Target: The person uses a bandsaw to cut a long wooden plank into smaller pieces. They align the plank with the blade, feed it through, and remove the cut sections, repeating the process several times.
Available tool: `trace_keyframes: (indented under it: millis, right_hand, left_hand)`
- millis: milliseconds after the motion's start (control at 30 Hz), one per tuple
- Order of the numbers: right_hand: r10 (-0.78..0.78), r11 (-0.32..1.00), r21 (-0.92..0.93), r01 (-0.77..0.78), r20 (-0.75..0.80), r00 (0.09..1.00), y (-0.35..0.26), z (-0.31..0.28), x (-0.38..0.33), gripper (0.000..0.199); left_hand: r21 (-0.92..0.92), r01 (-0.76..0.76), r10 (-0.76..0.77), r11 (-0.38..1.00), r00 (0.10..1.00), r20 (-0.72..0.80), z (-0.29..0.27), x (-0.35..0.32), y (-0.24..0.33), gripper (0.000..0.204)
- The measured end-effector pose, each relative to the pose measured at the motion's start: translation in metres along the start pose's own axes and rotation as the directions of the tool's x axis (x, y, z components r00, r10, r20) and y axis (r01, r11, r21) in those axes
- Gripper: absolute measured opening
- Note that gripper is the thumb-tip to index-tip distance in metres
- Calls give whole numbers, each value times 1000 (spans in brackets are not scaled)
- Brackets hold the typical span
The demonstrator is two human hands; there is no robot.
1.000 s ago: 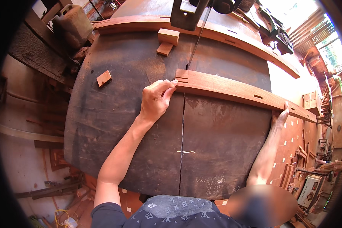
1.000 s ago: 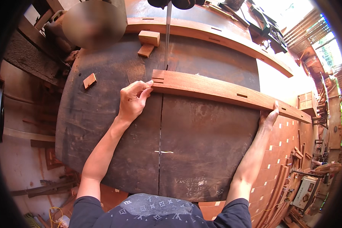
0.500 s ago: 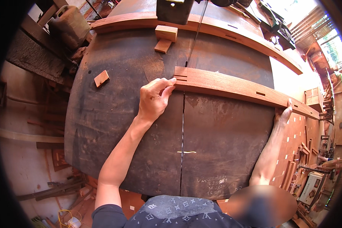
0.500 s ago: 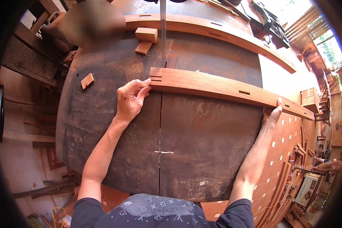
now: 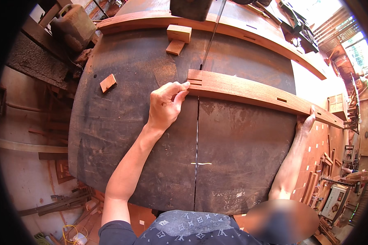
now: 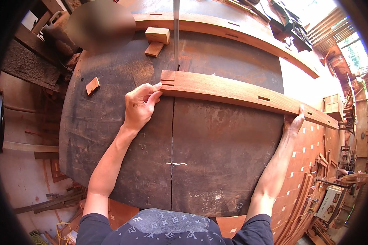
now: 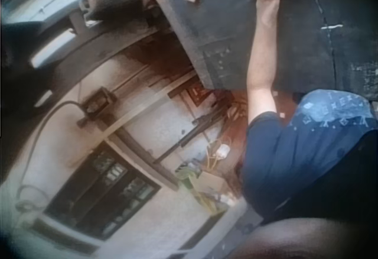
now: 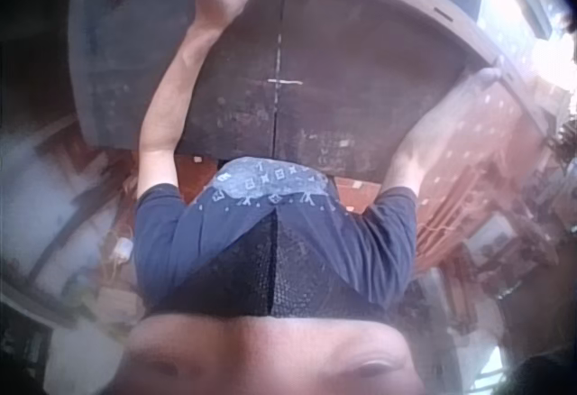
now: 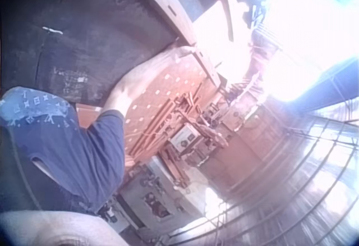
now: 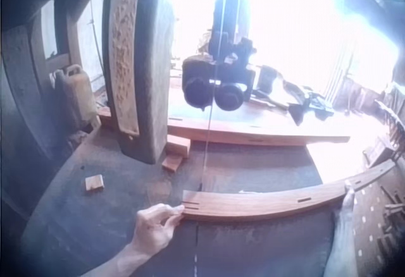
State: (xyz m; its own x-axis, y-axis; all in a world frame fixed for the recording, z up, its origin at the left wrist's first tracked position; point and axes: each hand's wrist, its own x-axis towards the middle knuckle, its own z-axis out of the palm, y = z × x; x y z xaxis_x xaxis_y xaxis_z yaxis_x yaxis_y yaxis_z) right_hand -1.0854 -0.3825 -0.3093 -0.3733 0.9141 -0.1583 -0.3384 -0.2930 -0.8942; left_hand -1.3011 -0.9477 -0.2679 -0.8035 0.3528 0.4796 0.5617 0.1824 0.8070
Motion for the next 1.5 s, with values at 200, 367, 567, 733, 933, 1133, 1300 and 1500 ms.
trace_keyframes:
  millis: [200, 367, 567, 733, 933, 1133, 1300, 1500]
  right_hand:
    - [0, 1000, -1, 0, -6, 1000, -1, 1, -2, 39]
    - [-14, 1000, -6, 14, 1, 1000, 0, 4, -6, 38]
    - [-20, 1000, -1, 20, 4, 1000, -1, 3, -6, 38]
    - [-7, 1000, -4, 7, -27, 1000, 0, 5, -5, 40]
    - [0, 1000, 7, 0, 5, 1000, 0, 2, 0, 39]
    - [12, 1000, 11, -12, 10, 1000, -1, -1, 1, 37]
    - [10, 1000, -10, -10, -8, 1000, 0, -2, 2, 35]
    - [23, 999, 22, -24, 28, 999, 0, -5, 6, 37]
  left_hand:
    - [6, 4, -4, 1000, 1000, 3, 0, 0, 0, 5]
    - [23, 11, -11, 1000, 1000, 2, 0, 0, 0, 4]
    - [18, 19, -19, 1000, 1000, -2, 0, 0, 1, 4]
    - [13, 29, -29, 999, 1000, -9, 1, 0, 2, 5]
    - [-5, 52, -52, 999, 999, -3, 0, -1, 0, 7]
    - [20, 41, -41, 999, 999, 4, 0, 0, 1, 7]
    - [25, 42, -42, 999, 999, 3, 0, 0, 2, 7]
    - [11, 56, -56, 998, 998, 11, 0, 0, 1, 7]
